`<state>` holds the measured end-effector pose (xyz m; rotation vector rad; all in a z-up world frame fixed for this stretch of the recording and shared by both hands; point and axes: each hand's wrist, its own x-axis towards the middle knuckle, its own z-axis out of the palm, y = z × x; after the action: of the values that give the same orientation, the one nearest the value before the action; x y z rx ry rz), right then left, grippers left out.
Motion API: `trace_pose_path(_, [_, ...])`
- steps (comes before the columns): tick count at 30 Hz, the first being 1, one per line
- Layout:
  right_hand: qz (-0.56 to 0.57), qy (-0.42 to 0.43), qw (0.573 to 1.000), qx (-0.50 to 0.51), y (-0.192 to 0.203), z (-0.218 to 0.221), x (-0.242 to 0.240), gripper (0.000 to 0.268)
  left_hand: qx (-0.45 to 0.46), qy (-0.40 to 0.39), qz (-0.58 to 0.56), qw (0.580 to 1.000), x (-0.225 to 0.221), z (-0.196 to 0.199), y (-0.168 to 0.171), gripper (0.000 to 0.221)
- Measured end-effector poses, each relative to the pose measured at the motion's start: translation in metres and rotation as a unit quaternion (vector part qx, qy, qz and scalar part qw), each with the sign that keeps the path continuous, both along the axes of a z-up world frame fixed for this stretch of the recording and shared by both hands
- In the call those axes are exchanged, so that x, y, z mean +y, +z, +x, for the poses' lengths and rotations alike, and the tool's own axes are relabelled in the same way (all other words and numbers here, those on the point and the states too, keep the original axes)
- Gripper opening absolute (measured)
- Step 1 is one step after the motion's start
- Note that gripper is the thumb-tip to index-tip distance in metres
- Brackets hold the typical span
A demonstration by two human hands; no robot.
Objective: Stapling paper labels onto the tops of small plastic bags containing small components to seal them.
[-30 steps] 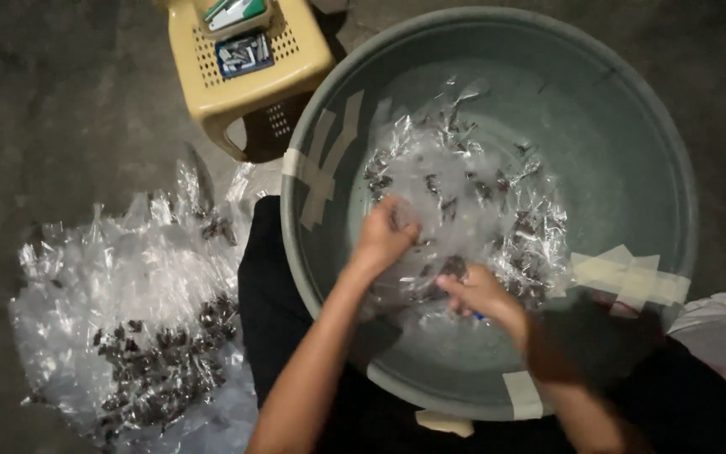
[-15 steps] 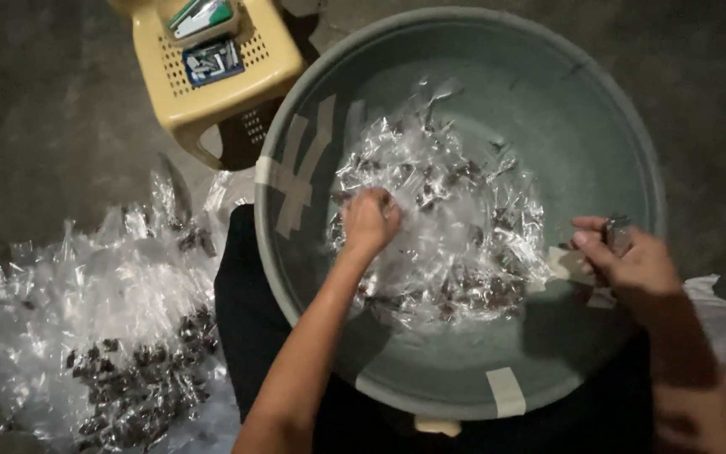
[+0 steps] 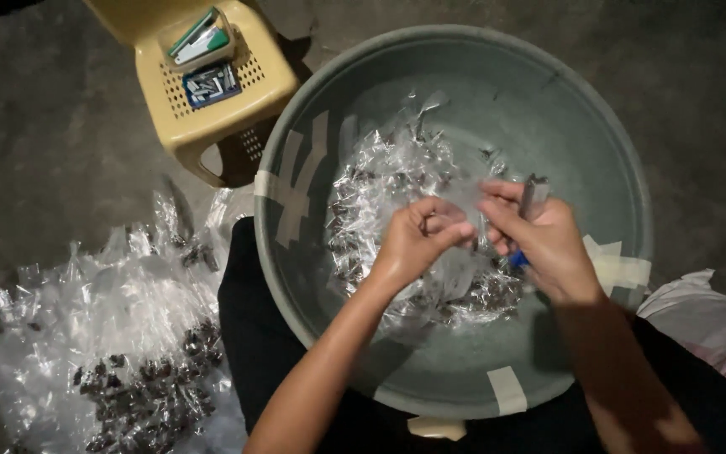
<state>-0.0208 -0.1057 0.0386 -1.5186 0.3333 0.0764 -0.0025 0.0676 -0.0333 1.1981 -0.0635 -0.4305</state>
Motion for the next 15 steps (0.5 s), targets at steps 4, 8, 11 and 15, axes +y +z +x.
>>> trace_pose_path(4, [0.035,-0.012,0.999,-0.031,0.0,0.006,0.009,0.03,-0.017,-0.002,0.005,1.0,0.002,-0.006,0.014,0.031])
trace_pose_path(8, [0.095,-0.031,0.995,-0.028,-0.009,0.008,0.002,0.021,-0.029,-0.01,-0.018,0.999,0.01,-0.009,0.021,0.02])
trace_pose_path(11, [0.118,-0.03,0.992,-0.039,0.0,0.008,0.002,0.018,-0.04,0.008,-0.004,0.999,0.018,-0.011,0.04,0.019])
trace_pose_path(15, [0.127,-0.023,0.989,-0.067,0.023,0.005,-0.012,0.016,-0.048,0.077,0.026,0.996,0.035,-0.006,0.053,0.021])
